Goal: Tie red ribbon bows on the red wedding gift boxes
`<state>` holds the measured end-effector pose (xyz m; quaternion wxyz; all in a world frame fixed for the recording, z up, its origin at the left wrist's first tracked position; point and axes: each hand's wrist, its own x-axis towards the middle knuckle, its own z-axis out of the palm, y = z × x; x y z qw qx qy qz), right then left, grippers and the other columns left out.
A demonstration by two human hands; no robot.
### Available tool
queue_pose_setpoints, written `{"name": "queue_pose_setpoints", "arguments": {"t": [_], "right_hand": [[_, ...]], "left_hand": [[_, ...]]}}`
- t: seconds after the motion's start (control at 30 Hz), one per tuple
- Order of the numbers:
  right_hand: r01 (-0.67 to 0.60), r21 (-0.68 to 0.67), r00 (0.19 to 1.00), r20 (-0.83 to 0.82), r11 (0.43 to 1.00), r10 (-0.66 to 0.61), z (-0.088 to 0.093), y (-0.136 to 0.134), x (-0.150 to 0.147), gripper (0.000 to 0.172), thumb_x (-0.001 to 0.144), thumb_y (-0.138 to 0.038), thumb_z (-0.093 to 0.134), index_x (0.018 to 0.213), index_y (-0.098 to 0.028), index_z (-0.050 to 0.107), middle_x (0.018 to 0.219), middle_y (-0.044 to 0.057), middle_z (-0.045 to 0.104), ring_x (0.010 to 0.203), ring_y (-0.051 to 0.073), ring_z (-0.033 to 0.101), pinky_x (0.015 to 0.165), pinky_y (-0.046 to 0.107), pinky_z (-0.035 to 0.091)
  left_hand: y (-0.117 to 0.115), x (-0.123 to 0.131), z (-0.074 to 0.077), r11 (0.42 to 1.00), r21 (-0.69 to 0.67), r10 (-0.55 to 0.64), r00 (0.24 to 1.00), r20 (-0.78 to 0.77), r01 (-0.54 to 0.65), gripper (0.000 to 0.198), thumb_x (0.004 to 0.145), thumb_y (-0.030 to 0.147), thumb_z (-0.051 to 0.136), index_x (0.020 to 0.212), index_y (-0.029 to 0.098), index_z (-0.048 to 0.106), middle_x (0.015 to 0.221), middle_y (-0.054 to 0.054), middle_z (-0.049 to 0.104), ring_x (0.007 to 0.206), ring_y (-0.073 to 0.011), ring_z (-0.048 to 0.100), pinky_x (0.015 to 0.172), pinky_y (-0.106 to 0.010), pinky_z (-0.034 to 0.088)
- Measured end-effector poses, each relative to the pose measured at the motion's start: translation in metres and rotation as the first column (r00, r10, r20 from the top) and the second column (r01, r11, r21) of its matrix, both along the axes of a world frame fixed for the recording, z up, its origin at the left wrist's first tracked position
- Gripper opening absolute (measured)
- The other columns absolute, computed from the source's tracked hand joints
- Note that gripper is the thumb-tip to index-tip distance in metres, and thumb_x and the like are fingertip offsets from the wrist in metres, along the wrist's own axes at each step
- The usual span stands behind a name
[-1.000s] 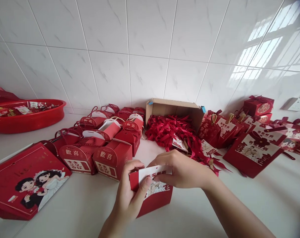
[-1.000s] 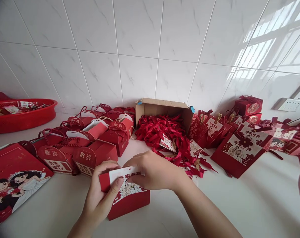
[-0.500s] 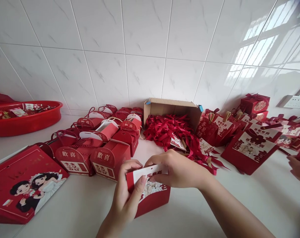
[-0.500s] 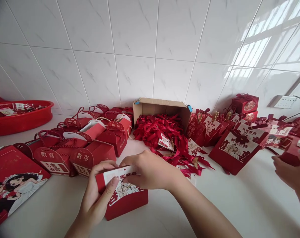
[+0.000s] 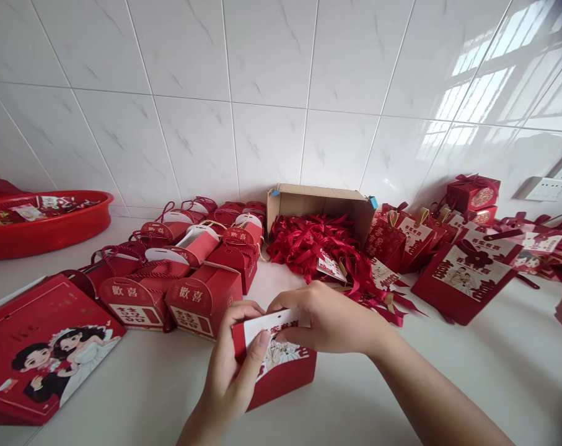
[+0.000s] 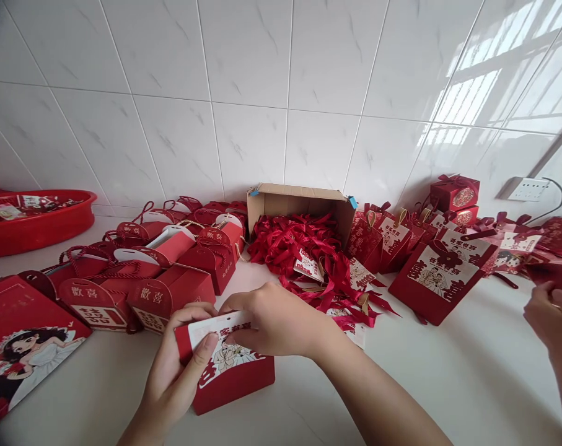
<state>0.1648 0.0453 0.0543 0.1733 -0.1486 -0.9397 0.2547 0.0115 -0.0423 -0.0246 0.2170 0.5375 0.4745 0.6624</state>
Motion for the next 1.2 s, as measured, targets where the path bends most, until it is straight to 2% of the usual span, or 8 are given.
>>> {"name": "queue_pose_setpoints", "arguments": {"t": [0.17, 0.3, 0.4, 0.47, 0.63, 0.83, 1.0, 1.2], "right_hand": [[0.04, -0.045, 0.999, 0.022, 0.998, -0.039, 0.006, 0.002, 0.007, 0.031, 0.079, -0.032, 0.067, 0.106, -0.018, 0.061, 0.084, 0.003, 0.07, 0.068, 0.014, 0.061, 0.06, 0.022, 0.044], [0.194, -0.137, 0.959, -0.181, 0.971, -0.217, 0.014, 0.027, 0.03, 0.028, 0.091, -0.039, 0.048, 0.106, -0.019, 0.061, 0.099, 0.006, 0.068, 0.088, 0.016, 0.063, 0.074, 0.026, 0.049], [0.531, -0.121, 0.802, -0.248, 0.838, -0.544, 0.009, 0.062, 0.054, 0.03, 0.092, -0.039, 0.042, 0.102, -0.018, 0.061, 0.09, 0.006, 0.069, 0.082, 0.016, 0.064, 0.07, 0.026, 0.049], [0.719, 0.015, 0.695, -0.046, 0.695, -0.717, -0.001, 0.086, 0.068, 0.027, 0.091, -0.031, 0.043, 0.102, -0.018, 0.064, 0.091, 0.006, 0.07, 0.08, 0.017, 0.063, 0.069, 0.026, 0.047], [0.676, 0.118, 0.679, 0.284, 0.728, -0.677, -0.029, 0.117, 0.08, 0.015, 0.072, -0.011, 0.059, 0.072, -0.019, 0.071, 0.076, 0.003, 0.071, 0.071, 0.017, 0.064, 0.064, 0.022, 0.044], [0.609, 0.104, 0.723, 0.333, 0.786, -0.605, -0.048, 0.118, 0.054, 0.023, 0.074, -0.009, 0.057, 0.084, -0.022, 0.073, 0.085, 0.002, 0.072, 0.078, 0.015, 0.064, 0.066, 0.018, 0.044], [0.663, 0.168, 0.649, 0.356, 0.73, -0.672, -0.062, 0.122, 0.046, 0.024, 0.071, -0.006, 0.057, 0.085, -0.018, 0.072, 0.089, 0.008, 0.071, 0.079, 0.019, 0.064, 0.066, 0.022, 0.042], [0.748, 0.188, 0.571, 0.306, 0.637, -0.762, -0.063, 0.118, 0.036, 0.029, 0.088, -0.032, 0.046, 0.107, -0.018, 0.063, 0.095, 0.01, 0.069, 0.082, 0.022, 0.064, 0.064, 0.025, 0.043]], "left_hand": [[0.001, 0.001, 0.003, 0.999, 0.008, 0.05, 0.998, -0.038, -0.05, 0.016, 0.085, 0.037, 0.057, 0.088, 0.022, 0.052, 0.088, -0.003, 0.053, 0.084, -0.0164, 0.052, 0.072, -0.024, 0.043], [0.002, -0.002, 0.003, 0.999, 0.01, 0.043, 0.994, -0.099, -0.043, 0.015, 0.086, 0.036, 0.055, 0.087, 0.022, 0.05, 0.087, -0.003, 0.052, 0.082, -0.0164, 0.053, 0.072, -0.025, 0.043], [0.002, -0.004, 0.002, 0.999, -0.021, 0.041, 0.993, -0.107, -0.043, 0.014, 0.087, 0.035, 0.054, 0.089, 0.022, 0.049, 0.088, -0.002, 0.052, 0.079, -0.0157, 0.054, 0.07, -0.025, 0.043], [0.001, -0.003, 0.002, 0.999, -0.027, 0.044, 0.994, -0.099, -0.047, 0.014, 0.087, 0.035, 0.054, 0.089, 0.022, 0.048, 0.088, -0.002, 0.052, 0.08, -0.0155, 0.053, 0.07, -0.024, 0.042], [0.0, 0.003, 0.005, 0.997, -0.046, 0.052, 0.997, -0.06, -0.055, 0.015, 0.087, 0.037, 0.054, 0.088, 0.023, 0.047, 0.09, -0.001, 0.051, 0.081, -0.0151, 0.051, 0.071, -0.024, 0.041], [0.001, 0.006, 0.007, 0.998, -0.033, 0.055, 0.998, -0.044, -0.057, 0.015, 0.087, 0.036, 0.054, 0.088, 0.023, 0.047, 0.09, -0.001, 0.051, 0.085, -0.0155, 0.05, 0.076, -0.024, 0.04], [0.0, 0.007, 0.007, 0.997, -0.05, 0.061, 0.998, -0.022, -0.062, 0.015, 0.086, 0.037, 0.054, 0.088, 0.024, 0.047, 0.09, -0.001, 0.051, 0.085, -0.0155, 0.05, 0.073, -0.024, 0.04], [0.0, 0.006, 0.006, 0.996, -0.058, 0.066, 0.998, -0.02, -0.067, 0.018, 0.086, 0.04, 0.055, 0.087, 0.023, 0.048, 0.089, -0.001, 0.052, 0.081, -0.0157, 0.051, 0.072, -0.025, 0.041]]}}
